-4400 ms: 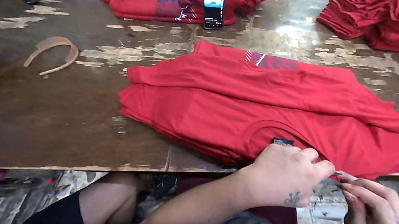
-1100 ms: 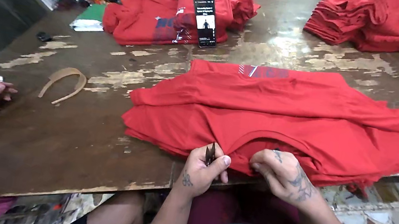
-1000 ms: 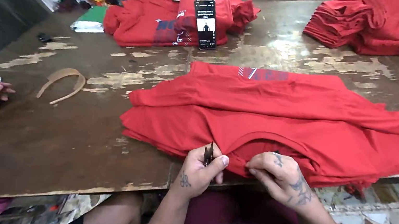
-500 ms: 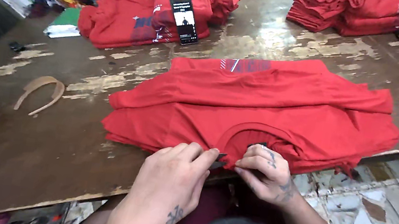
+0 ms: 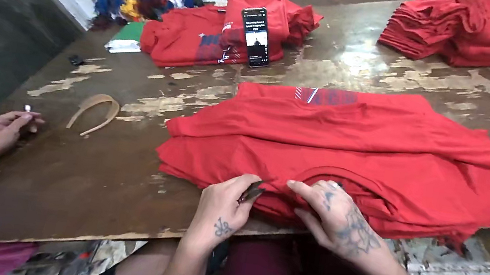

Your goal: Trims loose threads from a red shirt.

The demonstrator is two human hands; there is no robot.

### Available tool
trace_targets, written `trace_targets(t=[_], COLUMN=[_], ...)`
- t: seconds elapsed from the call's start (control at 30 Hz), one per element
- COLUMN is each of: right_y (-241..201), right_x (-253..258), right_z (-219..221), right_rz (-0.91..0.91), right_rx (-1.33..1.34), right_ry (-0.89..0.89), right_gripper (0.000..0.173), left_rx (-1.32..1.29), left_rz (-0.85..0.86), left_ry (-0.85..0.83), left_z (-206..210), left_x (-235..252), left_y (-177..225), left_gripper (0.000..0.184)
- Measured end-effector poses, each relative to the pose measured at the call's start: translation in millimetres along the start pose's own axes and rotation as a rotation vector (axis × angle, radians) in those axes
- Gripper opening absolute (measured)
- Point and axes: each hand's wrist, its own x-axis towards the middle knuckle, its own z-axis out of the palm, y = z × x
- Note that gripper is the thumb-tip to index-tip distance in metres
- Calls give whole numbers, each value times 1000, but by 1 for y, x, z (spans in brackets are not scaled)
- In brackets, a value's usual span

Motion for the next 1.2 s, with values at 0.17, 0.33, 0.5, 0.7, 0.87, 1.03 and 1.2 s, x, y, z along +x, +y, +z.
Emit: trace_targets(t=[0.17, 0.33, 0.5, 0.7, 0.87, 1.03, 1.2], right_y=[11, 14, 0, -25, 28, 65, 54], right_x=[3, 3, -17, -57, -99, -136, -103], right_z=[11, 15, -4, -54, -127, -142, -158], right_rz=[-37, -50, 22, -117, 219, 318, 297], right_rx=[44, -5, 253, 416, -300, -318, -426], right_ry=[-43, 40, 116, 26, -47, 73, -56], right_gripper=[33, 24, 33, 47, 56, 30, 51], left_rx=[-407, -373, -402, -488, -563, -528, -307], left_rz=[-75, -67, -110, -105, -340, -328, -188], left_ry=[105, 84, 89, 154, 133, 145, 176], left_z=[13, 18, 17, 19, 17, 17, -13], left_x=[0, -1, 0, 0, 0, 0, 19], left_y=[-19, -12, -19, -19, -11, -7, 16], left_gripper=[38, 34, 32, 27, 20, 21, 30])
